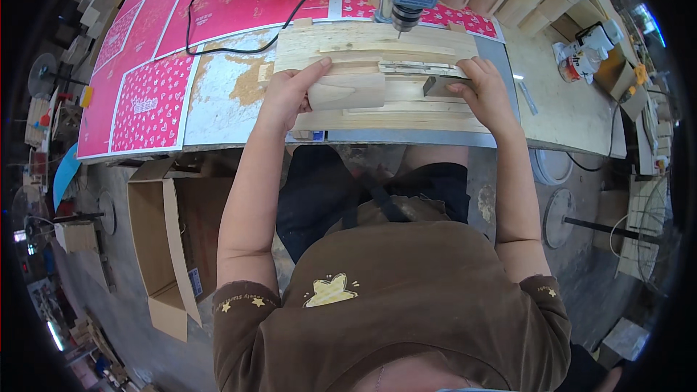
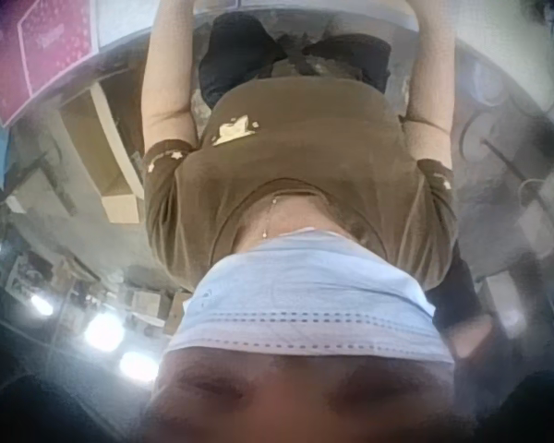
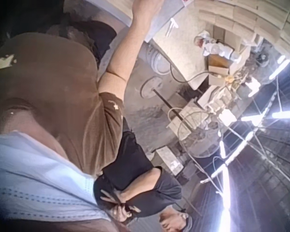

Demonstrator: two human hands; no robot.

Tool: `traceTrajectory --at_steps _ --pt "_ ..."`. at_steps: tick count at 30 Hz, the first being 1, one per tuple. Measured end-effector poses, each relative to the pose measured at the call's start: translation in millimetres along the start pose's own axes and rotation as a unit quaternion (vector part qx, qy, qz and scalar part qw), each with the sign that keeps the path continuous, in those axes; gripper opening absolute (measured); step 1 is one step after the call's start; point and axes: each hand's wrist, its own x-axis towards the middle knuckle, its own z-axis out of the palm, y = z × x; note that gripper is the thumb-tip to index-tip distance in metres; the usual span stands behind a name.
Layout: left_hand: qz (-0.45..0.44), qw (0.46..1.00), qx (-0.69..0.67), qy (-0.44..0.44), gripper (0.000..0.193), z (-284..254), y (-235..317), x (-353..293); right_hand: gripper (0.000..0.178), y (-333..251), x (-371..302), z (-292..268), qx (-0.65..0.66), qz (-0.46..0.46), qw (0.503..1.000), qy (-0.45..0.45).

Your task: Drilling holes into cylindrical wooden components using a drill press.

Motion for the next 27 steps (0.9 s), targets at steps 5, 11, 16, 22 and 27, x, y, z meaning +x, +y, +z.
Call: traceTrajectory --at_steps 5,11,16,22,27 --pt "0.030 0.996 0.061 -0.061 0.053 38.6 -10.2 13.1 0.031 -4.2 2.9 8.1 -0.009 -0.050 0.999 0.019" --pt "0.245 0.960 0.133 -0.010 0.057 47.2 -42.2 5.4 0.038 10.2 7.0 11.4 -0.023 -0.009 0.998 0.055" --pt "0.418 0.846 0.317 0.096 0.070 58.3 -59.8 8.4 0.042 17.3 27.4 23.2 -0.023 -0.018 0.997 0.071" --pt "0.405 0.818 0.371 0.173 0.073 47.3 -61.9 25.0 0.048 12.6 32.4 46.5 -0.032 -0.061 0.993 0.093" --pt "0.388 0.821 0.392 0.147 0.067 37.3 -63.1 30.6 0.040 -7.8 52.2 2.9 0.306 -0.024 0.917 0.256"
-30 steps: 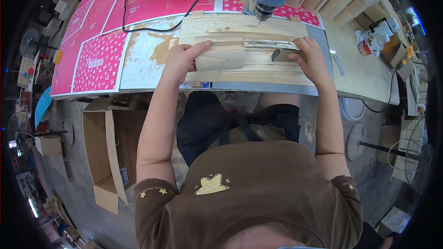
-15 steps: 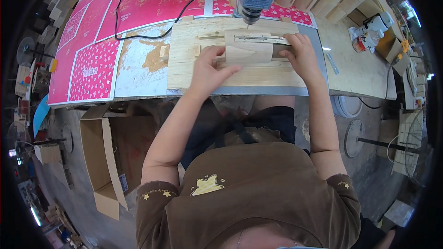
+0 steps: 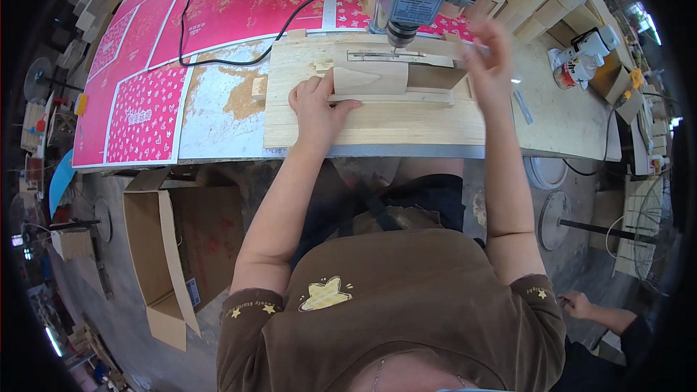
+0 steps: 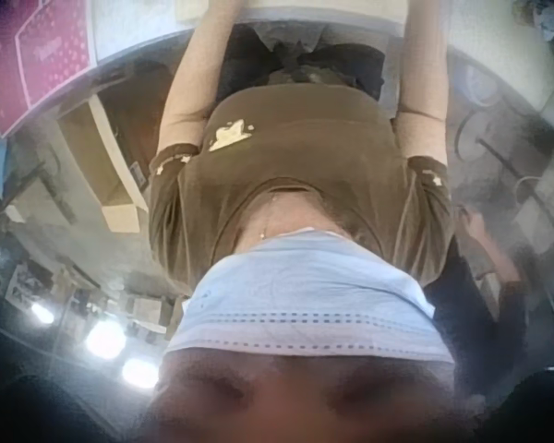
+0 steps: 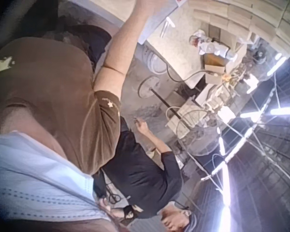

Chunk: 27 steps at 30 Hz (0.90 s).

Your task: Drilling holes into cylindrical wooden components using a drill press.

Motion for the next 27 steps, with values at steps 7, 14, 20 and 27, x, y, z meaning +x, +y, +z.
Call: traceTrajectory --at_steps 7,14,20,27 --pt "-0.004 1.000 -0.024 -0.006 0.067 0.8 0.3 1.3 0.030 -57.5 136.3 -9.9 -0.036 0.023 0.995 0.095" --pt "0.010 0.999 -0.036 0.008 0.067 1.1 0.5 1.8 0.015 -89.1 64.3 -20.5 -0.397 -0.114 0.911 -0.015" --pt "0.012 0.999 -0.043 0.011 0.069 1.4 -0.3 1.7 0.003 -46.1 -27.5 1.5 -0.194 -0.103 0.975 0.045" --pt "0.017 0.999 -0.026 0.017 0.069 3.0 -2.1 1.8 0.002 -19.4 -28.6 10.9 -0.221 -0.190 0.956 0.043"
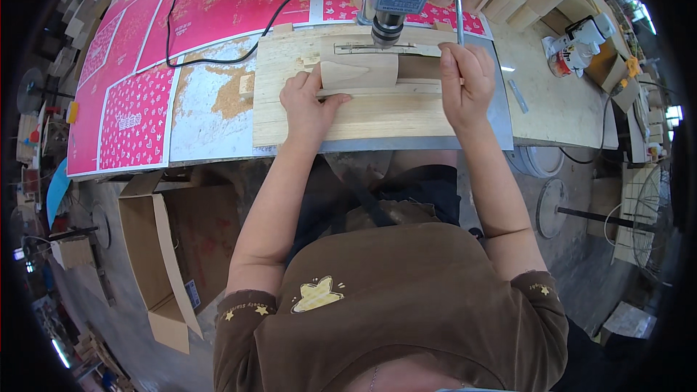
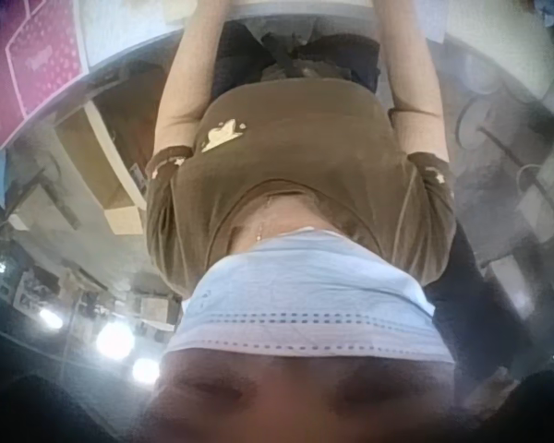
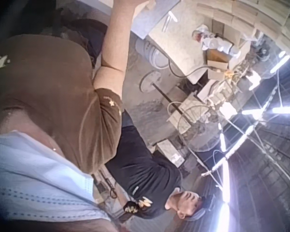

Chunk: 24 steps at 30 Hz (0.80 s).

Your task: Drilling holes into cylindrical wooden components using a drill press.

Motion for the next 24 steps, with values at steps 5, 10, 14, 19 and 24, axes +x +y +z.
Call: traceTrajectory --at_steps 5,10,14,19,24 --pt "-0.023 0.999 -0.009 -0.024 0.065 -0.7 4.5 0.2 0.019 -5.4 78.8 -38.4 -0.002 0.041 0.999 -0.023" --pt "-0.009 1.000 0.017 -0.021 0.065 17.5 28.5 2.1 0.033 30.1 177.6 -0.3 -0.059 0.142 0.987 -0.049" --pt "-0.044 0.997 0.024 -0.051 0.065 21.5 33.5 1.8 0.038 27.6 170.7 -9.3 -0.031 0.138 0.988 -0.056" --pt "-0.017 0.999 0.015 -0.042 0.065 20.6 30.0 0.7 0.025 -18.7 78.6 -50.4 -0.028 0.111 0.990 -0.077" --pt "-0.011 0.999 0.020 -0.040 0.066 22.3 30.2 0.4 0.010 -11.8 8.3 -11.6 -0.013 0.053 0.998 0.027"
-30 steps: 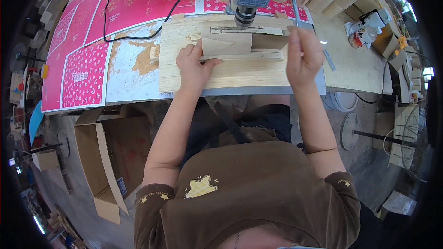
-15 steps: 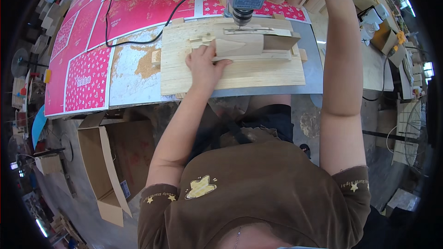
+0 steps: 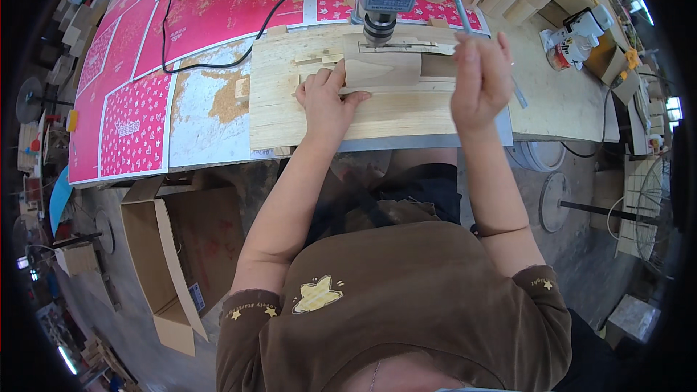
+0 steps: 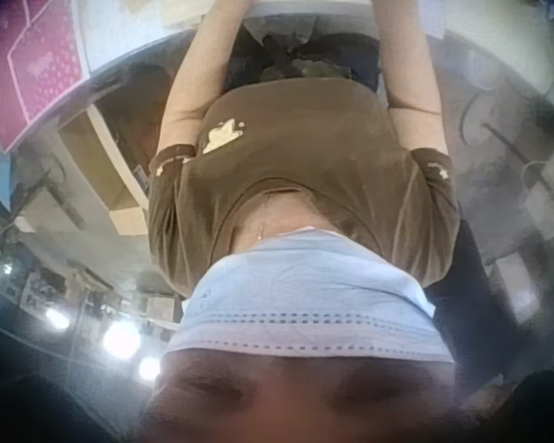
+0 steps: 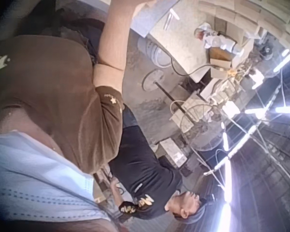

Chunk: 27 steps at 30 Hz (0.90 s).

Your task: Drilling holes into cylindrical wooden components using a drill press.

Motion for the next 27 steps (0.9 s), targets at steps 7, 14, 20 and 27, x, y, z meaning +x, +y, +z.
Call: traceTrajectory --at_steps 7,14,20,27 --pt "0.001 1.000 0.004 0.010 0.065 1.3 -1.0 -0.3 0.004 18.6 -10.2 18.1 0.012 -0.072 0.997 0.013" --pt "-0.022 1.000 -0.002 -0.011 0.061 -3.7 3.9 1.7 0.025 6.9 112.0 -10.0 0.019 0.064 0.998 -0.017" --pt "-0.049 0.992 -0.117 -0.027 0.048 -8.1 2.9 11.3 0.031 36.5 167.9 31.3 0.012 0.091 0.994 -0.056" --pt "-0.031 0.986 -0.159 -0.047 0.045 -12.4 -6.7 19.5 0.027 59.8 23.9 -0.7 -0.016 0.004 0.948 -0.319"
